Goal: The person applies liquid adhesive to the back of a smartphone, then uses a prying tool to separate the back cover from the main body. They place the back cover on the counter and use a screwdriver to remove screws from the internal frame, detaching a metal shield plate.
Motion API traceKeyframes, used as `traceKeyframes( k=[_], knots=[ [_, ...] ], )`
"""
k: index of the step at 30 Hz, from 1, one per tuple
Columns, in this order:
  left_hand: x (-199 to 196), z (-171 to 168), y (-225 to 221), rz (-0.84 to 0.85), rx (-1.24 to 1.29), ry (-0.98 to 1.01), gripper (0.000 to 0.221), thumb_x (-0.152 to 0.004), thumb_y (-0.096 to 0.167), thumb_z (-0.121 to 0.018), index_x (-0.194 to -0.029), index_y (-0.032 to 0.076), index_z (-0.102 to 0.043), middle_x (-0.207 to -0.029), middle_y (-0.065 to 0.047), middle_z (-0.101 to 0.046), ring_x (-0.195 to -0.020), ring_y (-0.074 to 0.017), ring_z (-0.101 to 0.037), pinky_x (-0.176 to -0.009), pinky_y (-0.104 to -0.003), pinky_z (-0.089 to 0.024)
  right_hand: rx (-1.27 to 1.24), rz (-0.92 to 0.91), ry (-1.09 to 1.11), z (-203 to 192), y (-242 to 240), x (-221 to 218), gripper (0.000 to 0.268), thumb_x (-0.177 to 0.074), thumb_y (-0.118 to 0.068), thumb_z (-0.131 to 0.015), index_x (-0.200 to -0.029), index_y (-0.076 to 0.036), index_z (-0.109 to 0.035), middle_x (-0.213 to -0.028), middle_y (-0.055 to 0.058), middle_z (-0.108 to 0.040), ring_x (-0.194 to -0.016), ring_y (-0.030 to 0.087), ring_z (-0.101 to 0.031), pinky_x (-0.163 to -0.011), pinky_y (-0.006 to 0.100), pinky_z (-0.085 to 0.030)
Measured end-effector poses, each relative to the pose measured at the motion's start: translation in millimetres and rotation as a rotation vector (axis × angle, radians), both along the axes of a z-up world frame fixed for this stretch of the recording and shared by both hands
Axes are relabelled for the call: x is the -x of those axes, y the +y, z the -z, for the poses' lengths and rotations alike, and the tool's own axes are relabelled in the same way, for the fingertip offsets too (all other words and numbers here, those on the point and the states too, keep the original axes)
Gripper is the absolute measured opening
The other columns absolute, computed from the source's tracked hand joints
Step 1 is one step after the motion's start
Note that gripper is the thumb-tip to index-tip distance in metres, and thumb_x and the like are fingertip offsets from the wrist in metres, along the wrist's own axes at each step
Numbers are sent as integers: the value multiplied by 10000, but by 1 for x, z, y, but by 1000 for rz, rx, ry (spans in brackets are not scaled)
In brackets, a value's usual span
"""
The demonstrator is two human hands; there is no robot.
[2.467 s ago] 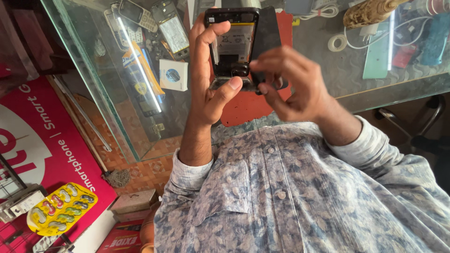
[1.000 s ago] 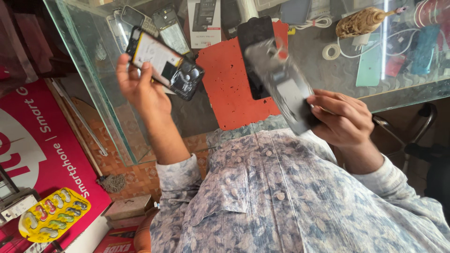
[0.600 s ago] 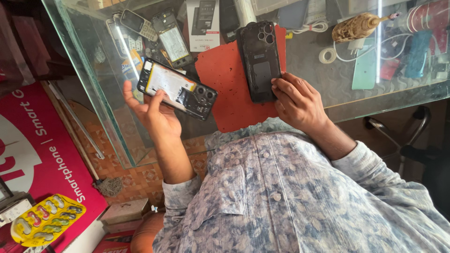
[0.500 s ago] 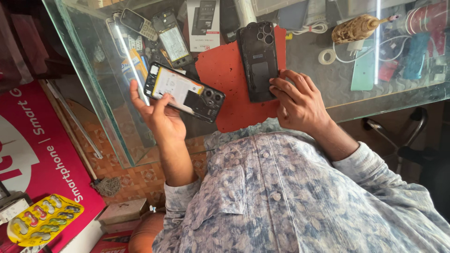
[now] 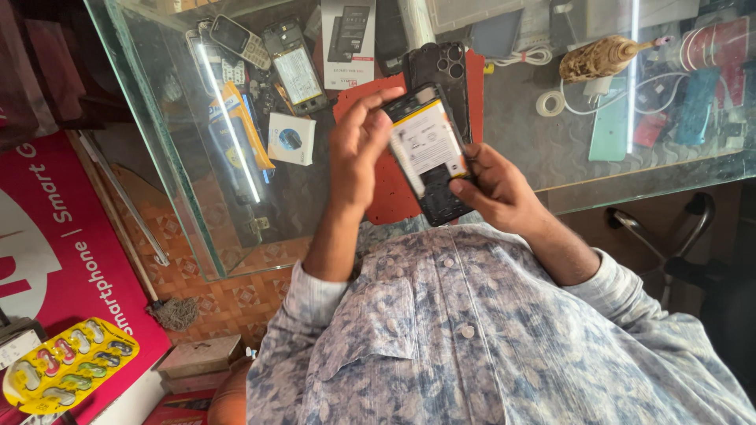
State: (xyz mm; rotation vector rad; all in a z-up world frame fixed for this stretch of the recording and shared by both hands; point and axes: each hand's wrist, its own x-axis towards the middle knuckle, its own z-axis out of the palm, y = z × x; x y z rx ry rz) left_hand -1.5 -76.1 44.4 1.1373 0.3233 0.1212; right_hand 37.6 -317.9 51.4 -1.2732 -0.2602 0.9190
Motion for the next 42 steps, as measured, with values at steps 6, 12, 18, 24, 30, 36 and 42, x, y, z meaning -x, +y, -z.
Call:
traceKeyframes(
  k=[6, 12, 18, 24, 30, 36, 42],
  knots=[
    [-69, 17, 19, -93, -1290, -77, 514, -920, 461, -810, -1248, 97, -655, -1114, -50, -673, -1059, -256, -641, -921, -422, -531, -137, 260, 25, 18, -24, 6, 314, -1050, 40, -590, -1347, 33, -487, -1256, 101, -669, -1170, 133, -638, -1051, 273, -510],
    [-87, 32, -14, -44, -1466, 40, 564, -727, 449, -920, -1089, 123, -635, -984, -40, -623, -993, -280, -579, -885, -469, -423, -125, 324, -24, 23, -32, 7, 275, -1064, -6, -606, -1312, 42, -497, -1229, 129, -680, -1131, 135, -660, -1025, 281, -538],
    [-92, 41, -5, -23, -1236, 37, 534, -708, 350, -942, -1049, 103, -614, -976, -48, -672, -964, -258, -651, -891, -442, -494, -139, 325, -37, 20, -28, 3, 278, -1061, -21, -638, -1293, 32, -494, -1249, 140, -677, -1144, 143, -663, -1043, 297, -541],
    [-74, 29, 45, -15, -307, 118, 567, -832, 139, -849, -1274, 18, -515, -1067, -127, -752, -953, -187, -750, -838, -312, -620, -154, 281, -18, 10, -23, -2, 532, -943, 8, -707, -1394, -1, -426, -1316, 115, -648, -1253, 173, -650, -1125, 338, -512],
    [1, 7, 134, -278, -60, 181, 585, -873, 69, -801, -1379, -44, -529, -1061, -139, -711, -915, -212, -723, -778, -346, -612, -94, 271, 124, 16, -5, 1, 602, -918, 58, -727, -1417, -3, -396, -1319, 136, -649, -1194, 195, -667, -918, 326, -590],
    [53, 15, 192, -362, -242, 139, 428, -980, -105, -727, -1382, -109, -578, -1253, -196, -742, -1118, -185, -746, -1031, -269, -605, -40, 156, 86, 17, 10, 1, 632, -956, 11, -726, -1467, -3, -355, -1328, 132, -632, -1184, 189, -669, -890, 293, -610],
    [57, 30, 202, -414, -778, 311, 517, -907, -42, -785, -1377, -20, -571, -1188, -145, -722, -943, -162, -730, -845, -271, -592, 67, 152, 100, 14, 31, 1, 668, -969, -52, -674, -1484, -40, -249, -1271, 178, -629, -1127, 240, -691, -826, 375, -664]
  ],
)
